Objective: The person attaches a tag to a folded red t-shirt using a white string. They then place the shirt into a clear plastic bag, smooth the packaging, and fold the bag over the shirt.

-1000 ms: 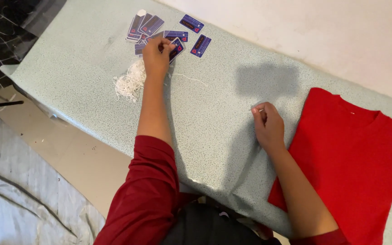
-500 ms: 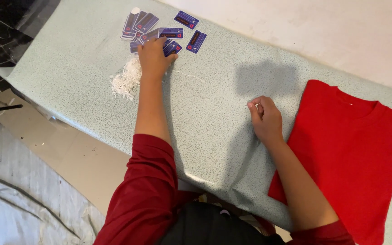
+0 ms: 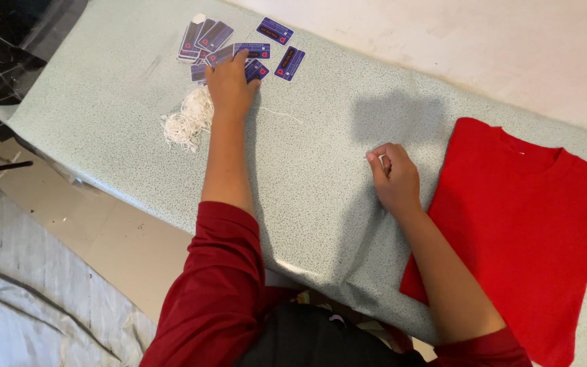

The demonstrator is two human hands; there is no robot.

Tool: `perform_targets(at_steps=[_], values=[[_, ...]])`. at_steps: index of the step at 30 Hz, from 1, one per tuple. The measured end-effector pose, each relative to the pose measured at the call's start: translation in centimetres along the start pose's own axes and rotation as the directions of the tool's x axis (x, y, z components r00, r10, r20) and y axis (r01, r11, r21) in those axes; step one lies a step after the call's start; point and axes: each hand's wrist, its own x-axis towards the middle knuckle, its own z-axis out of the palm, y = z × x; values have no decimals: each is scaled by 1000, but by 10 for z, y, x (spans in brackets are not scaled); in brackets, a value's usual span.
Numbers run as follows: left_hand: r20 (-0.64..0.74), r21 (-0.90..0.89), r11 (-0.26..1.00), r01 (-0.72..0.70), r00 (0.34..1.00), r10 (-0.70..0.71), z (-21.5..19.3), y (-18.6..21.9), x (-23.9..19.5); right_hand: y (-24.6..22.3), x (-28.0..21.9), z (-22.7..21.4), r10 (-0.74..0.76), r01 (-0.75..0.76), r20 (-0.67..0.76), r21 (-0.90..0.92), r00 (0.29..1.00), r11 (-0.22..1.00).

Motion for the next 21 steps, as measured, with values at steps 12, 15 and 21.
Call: perform_targets(at_steps=[12, 15, 21], values=[[-62, -5, 999, -33, 998, 33, -1, 1, -1, 0, 0, 0, 6, -6, 7, -22, 1000, 1000], [-107, -24, 995, -98, 990, 95, 7, -2, 0, 2, 0, 1, -2, 2, 1, -28, 1000, 1000], [-146, 3, 988, -153, 978, 152, 15, -3, 1, 3, 0, 2, -4, 4, 7, -50, 1000, 999]])
